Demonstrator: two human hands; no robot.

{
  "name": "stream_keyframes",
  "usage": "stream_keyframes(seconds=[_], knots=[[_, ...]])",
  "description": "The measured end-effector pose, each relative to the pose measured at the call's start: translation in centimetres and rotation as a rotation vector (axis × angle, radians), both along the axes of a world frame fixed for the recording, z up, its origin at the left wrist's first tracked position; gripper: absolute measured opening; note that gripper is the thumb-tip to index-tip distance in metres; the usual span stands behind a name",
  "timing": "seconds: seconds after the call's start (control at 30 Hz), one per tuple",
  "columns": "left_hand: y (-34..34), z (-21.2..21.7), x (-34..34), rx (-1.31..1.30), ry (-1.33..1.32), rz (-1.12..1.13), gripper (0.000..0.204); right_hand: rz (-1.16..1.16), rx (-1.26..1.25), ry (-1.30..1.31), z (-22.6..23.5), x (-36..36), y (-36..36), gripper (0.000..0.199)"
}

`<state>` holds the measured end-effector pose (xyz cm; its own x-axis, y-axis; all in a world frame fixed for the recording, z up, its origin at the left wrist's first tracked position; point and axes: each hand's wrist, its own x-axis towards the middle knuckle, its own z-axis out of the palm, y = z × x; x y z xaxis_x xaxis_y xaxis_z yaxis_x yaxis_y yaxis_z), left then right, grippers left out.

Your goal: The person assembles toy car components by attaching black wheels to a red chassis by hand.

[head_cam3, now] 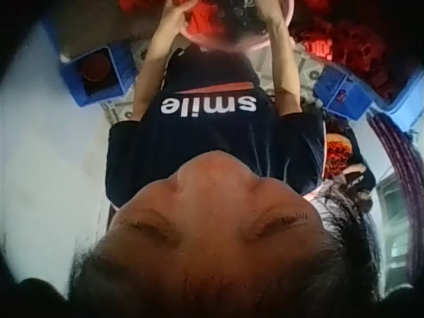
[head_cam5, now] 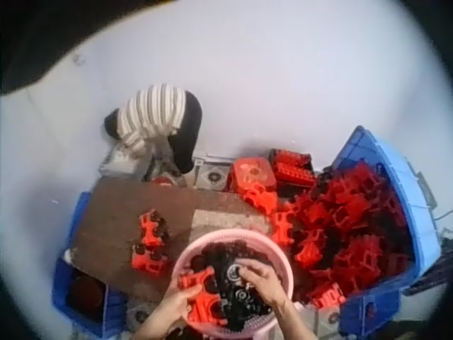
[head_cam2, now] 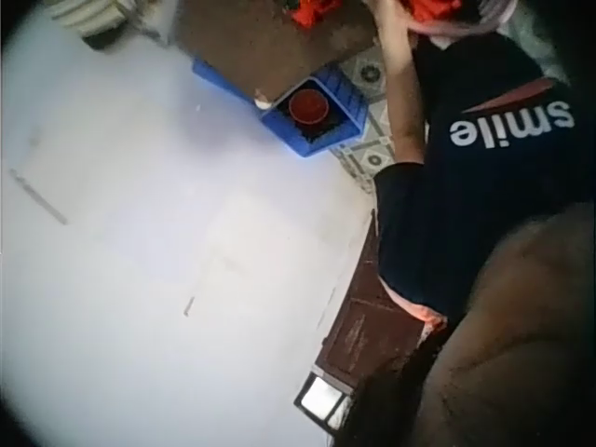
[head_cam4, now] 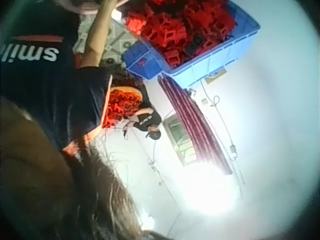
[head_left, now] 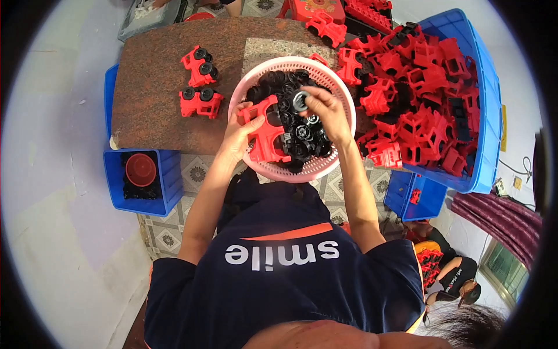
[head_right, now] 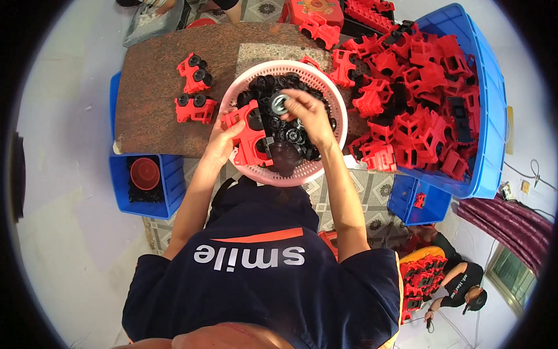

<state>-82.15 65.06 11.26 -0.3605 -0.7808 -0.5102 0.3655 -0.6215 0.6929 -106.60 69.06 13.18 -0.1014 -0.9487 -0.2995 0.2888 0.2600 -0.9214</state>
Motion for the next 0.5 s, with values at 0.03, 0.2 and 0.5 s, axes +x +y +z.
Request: stream_keyframes(seconds=[0.03,0.2,0.5], knots=[[0.0,0.0,-0.3,-0.021,-0.001,-0.015,0.065,0.04,-0.005,-0.011,1.5,1.0,0.9,0.031],[0.3,0.9,-0.8,-0.078,-0.018,-0.096,0.066,0.116,-0.02,0.123,1.7,3.4,2.4,0.031],[3.9,1.7,1.2,-0.073,-0.054,-0.37,0.103,0.313,0.168,-0.031,0.3,5.1,5.9,0.086]])
